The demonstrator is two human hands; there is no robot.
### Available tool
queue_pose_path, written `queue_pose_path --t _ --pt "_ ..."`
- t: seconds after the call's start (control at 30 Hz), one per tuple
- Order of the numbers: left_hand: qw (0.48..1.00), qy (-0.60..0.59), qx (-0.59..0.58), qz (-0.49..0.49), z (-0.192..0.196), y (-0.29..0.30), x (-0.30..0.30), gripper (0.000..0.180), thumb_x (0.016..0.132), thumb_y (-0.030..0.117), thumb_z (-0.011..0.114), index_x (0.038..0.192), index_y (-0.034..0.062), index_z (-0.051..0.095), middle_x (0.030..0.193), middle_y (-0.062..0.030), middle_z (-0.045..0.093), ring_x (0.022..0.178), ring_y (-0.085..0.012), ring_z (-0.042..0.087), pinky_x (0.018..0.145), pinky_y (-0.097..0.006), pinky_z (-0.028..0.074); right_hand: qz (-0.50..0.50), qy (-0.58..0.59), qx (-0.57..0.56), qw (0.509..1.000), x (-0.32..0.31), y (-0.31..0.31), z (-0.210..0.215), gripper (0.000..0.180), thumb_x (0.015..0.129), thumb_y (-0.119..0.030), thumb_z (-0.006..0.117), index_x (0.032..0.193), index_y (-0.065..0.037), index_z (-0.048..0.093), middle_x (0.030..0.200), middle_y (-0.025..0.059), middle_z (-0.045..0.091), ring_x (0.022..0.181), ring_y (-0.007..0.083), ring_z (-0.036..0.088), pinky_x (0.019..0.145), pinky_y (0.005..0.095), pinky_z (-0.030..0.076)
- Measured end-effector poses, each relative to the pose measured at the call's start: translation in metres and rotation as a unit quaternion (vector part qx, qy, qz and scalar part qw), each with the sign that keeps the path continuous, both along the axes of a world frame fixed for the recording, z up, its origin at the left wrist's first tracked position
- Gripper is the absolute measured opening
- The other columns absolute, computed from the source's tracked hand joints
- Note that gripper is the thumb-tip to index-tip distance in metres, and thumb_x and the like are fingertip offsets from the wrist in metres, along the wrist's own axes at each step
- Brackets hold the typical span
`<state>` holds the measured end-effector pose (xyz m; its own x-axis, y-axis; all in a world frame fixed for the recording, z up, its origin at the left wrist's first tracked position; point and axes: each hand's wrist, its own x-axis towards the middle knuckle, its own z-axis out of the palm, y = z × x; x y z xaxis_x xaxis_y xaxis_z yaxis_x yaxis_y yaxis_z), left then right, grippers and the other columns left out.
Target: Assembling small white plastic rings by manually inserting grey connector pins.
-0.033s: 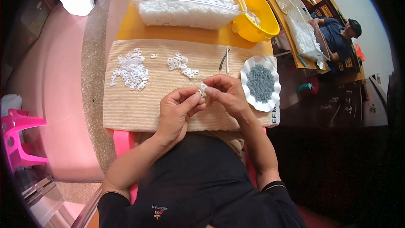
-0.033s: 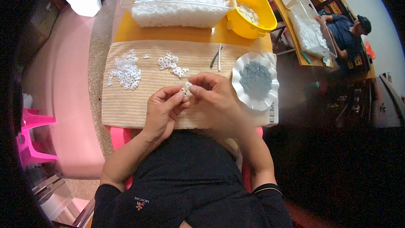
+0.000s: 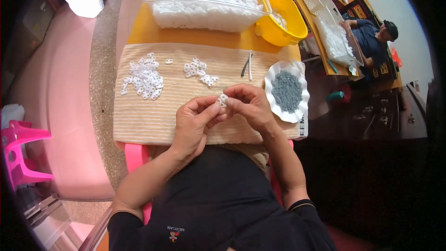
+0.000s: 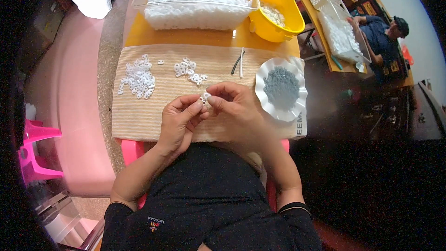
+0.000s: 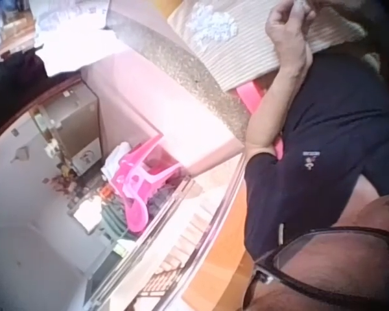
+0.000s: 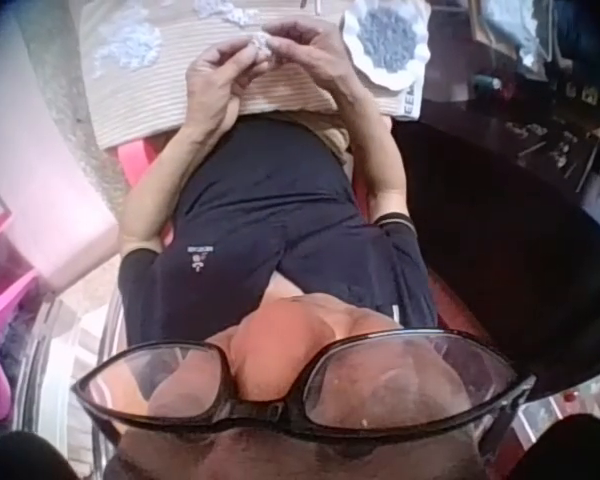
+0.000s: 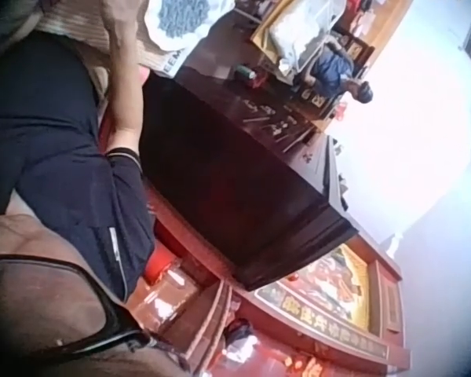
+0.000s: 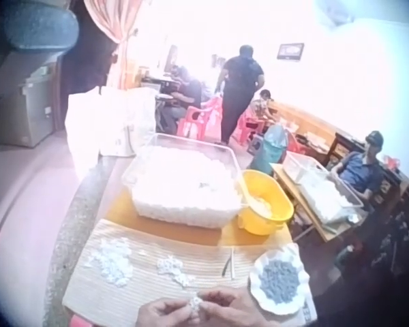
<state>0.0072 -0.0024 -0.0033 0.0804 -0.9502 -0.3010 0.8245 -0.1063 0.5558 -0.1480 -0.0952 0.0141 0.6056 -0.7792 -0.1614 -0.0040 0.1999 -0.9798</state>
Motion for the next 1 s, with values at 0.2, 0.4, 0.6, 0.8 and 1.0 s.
queue_pose_path --t 0.2,0.4,0.6,0.8,1.0 --pt "1.000 0.005 -0.009 -0.001 -0.001 -0.001 -0.003 0.016 0.088 0.001 0.063 0.104 -0.0011 0.062 0.094 -0.0107 0.067 0.080 -0.0153 0.066 0.074 -0.027 0.057 0.004 -0.037 0.043 0.998 -0.006 0.010 0.003 0.027 0.087 -0.005 0.066 0.112 0.005 0.060 0.089 0.0094 0.067 0.073 0.0146 0.064 0.068 0.0276 0.055" --pt "1.000 -0.003 -0.010 -0.004 -0.003 -0.001 -0.003 0.016 0.088 0.004 0.065 0.103 0.0000 0.062 0.095 -0.0113 0.067 0.081 -0.0168 0.067 0.073 -0.028 0.059 0.013 -0.042 0.047 0.998 -0.008 0.012 0.004 0.030 0.086 -0.003 0.066 0.115 0.005 0.059 0.090 0.0097 0.067 0.078 0.0154 0.065 0.072 0.0279 0.055" --pt "1.000 0.005 0.001 -0.009 -0.003 0.000 -0.003 0.017 0.088 0.000 0.063 0.104 -0.0015 0.062 0.093 -0.0119 0.067 0.080 -0.0166 0.067 0.074 -0.027 0.057 -0.004 -0.058 0.049 0.997 -0.009 0.013 0.000 0.030 0.086 -0.001 0.066 0.115 0.004 0.060 0.094 0.0090 0.066 0.082 0.0154 0.066 0.075 0.0274 0.055" --pt "1.000 0.006 0.005 -0.004 -0.002 0.000 -0.004 0.017 0.087 0.000 0.064 0.104 -0.0012 0.062 0.092 -0.0108 0.067 0.081 -0.0163 0.066 0.075 -0.028 0.058 -0.035 -0.043 0.068 0.996 -0.014 0.011 -0.008 0.028 0.086 -0.002 0.066 0.113 0.004 0.060 0.094 0.0092 0.066 0.078 0.0142 0.065 0.073 0.0267 0.053" --pt "1.000 -0.008 0.007 -0.006 -0.004 0.000 -0.004 0.016 0.087 0.003 0.065 0.102 0.0005 0.061 0.092 -0.0094 0.066 0.083 -0.0173 0.067 0.074 -0.030 0.059 -0.031 -0.020 0.032 0.999 -0.016 0.011 -0.008 0.022 0.091 -0.010 0.064 0.109 0.002 0.061 0.092 0.0088 0.066 0.077 0.0128 0.064 0.071 0.0256 0.052"
